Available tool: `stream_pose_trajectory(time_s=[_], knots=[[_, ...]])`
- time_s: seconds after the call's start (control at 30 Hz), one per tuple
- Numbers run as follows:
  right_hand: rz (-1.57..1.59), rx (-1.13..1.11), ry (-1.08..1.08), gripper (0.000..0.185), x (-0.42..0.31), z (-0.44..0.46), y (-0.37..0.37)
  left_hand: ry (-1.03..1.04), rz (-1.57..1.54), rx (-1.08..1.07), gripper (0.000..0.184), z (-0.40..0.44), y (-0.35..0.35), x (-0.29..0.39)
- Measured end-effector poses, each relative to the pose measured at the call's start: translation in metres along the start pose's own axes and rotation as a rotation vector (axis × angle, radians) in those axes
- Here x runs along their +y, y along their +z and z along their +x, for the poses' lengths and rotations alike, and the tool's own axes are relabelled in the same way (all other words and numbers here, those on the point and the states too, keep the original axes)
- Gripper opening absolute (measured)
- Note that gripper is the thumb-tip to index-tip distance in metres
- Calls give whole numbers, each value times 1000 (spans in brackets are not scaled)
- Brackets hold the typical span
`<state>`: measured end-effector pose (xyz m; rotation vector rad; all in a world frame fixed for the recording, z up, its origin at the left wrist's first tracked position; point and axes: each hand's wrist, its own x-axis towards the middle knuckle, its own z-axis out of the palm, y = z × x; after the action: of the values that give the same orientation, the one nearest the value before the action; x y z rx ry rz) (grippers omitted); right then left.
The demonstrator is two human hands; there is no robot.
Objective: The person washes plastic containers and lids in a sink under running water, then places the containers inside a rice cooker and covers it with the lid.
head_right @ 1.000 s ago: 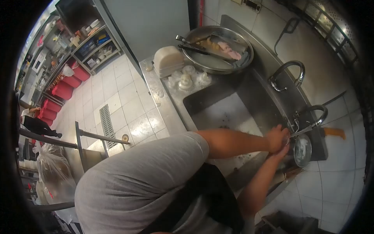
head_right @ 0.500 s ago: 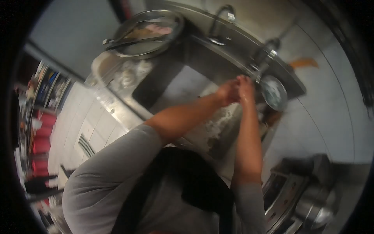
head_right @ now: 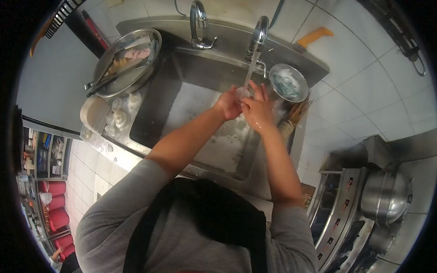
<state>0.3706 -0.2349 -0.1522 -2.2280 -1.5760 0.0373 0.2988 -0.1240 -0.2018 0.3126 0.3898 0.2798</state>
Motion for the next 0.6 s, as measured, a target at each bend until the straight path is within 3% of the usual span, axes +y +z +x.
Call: stream_pose_trajectory(time_s=[0.2,0.23,0.33,0.43,0.47,0.6], knots=[[-73,15,12,22,-11,-2,10,-93,-57,-31,48,-12,-2,6],[-76,-4,-4,23,-12,-4,13,-3,64,-37,45,-8,-4,1],[1250,261,319,32,13,8,64,218,432,-14,46,-4,7,-10],[2123,334,550,33,12,10,83,926,1536,58,59,-31,15,8],[2298,239,455,24,30,10,106,934,1500,15,75,-42,17,17],[2275,277,783,23,-1,19,105,899,1629,-79,83,-72,14,45]])
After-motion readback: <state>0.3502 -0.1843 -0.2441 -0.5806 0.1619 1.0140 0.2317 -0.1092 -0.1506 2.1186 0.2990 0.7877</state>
